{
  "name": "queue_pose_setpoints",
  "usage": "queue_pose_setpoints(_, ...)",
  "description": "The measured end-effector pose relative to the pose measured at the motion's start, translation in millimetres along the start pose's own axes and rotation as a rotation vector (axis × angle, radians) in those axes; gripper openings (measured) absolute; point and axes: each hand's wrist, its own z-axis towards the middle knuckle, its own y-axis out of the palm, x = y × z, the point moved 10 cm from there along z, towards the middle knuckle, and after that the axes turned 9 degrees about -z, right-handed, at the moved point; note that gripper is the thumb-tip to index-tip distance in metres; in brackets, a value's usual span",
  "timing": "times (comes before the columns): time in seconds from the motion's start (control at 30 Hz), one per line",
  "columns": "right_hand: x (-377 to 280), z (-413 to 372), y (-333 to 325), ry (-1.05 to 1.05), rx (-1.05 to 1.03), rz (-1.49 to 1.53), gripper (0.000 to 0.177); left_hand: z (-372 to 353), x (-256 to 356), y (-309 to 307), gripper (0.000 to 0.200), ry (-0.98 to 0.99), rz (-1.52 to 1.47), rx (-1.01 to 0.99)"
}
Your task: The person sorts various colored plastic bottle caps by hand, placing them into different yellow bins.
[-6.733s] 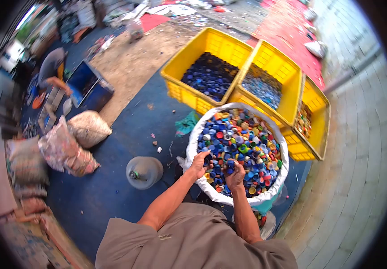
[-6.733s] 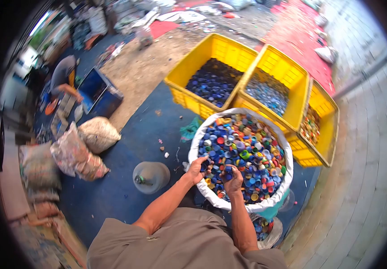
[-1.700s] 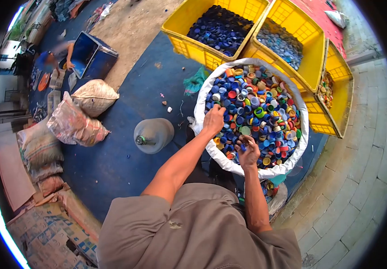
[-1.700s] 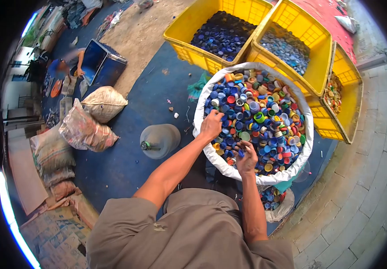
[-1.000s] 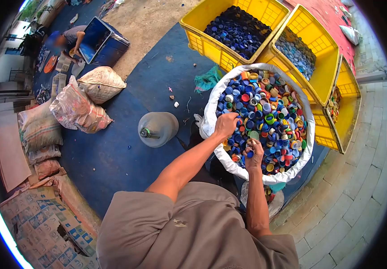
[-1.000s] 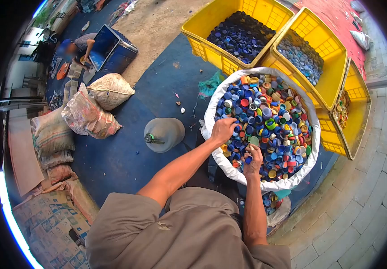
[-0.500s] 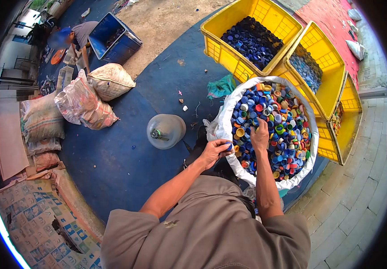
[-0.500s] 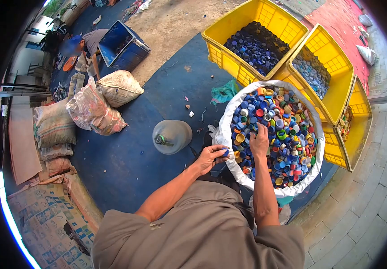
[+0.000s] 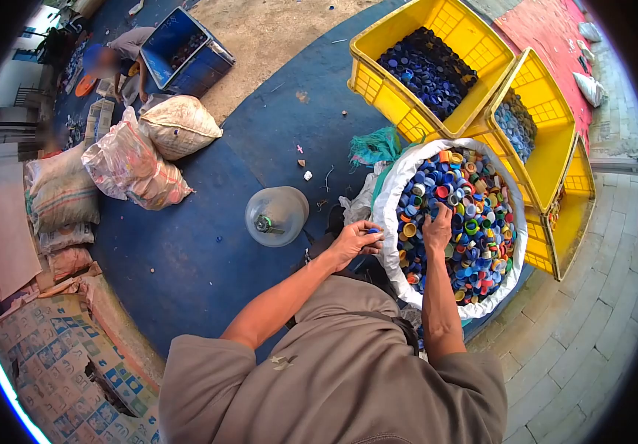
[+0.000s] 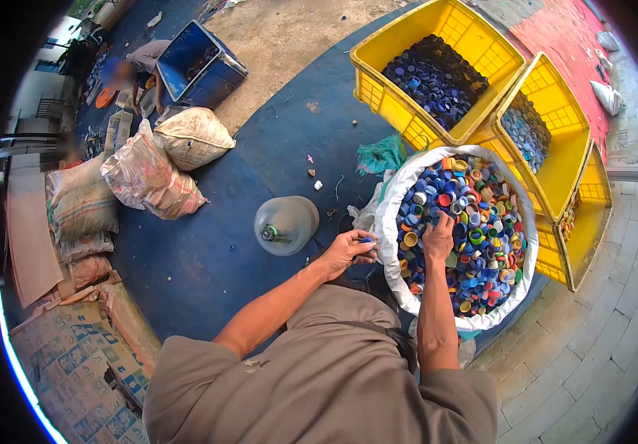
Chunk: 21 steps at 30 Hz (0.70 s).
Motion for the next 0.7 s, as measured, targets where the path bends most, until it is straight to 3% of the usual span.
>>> queue_pose_setpoints(0.27,1.2,-2.0,-3.5,0.075,0.085,0.029,0.043,6.7,1.4,5.3,0.031,-0.064,0.086,-0.005)
queue_pose_setpoints(0.5,9.9,-9.0,-4.8,0.120,0.087,0.085,0.052,11.3,1.5,6.7,0.031,-0.109,0.017,0.010)
queue_pose_setpoints(0.7,24.6,-14.7,-6.4,0.079,0.209,0.245,0.057,20.7,3.6,8.5,0.025,-0.125,-0.019,0.031)
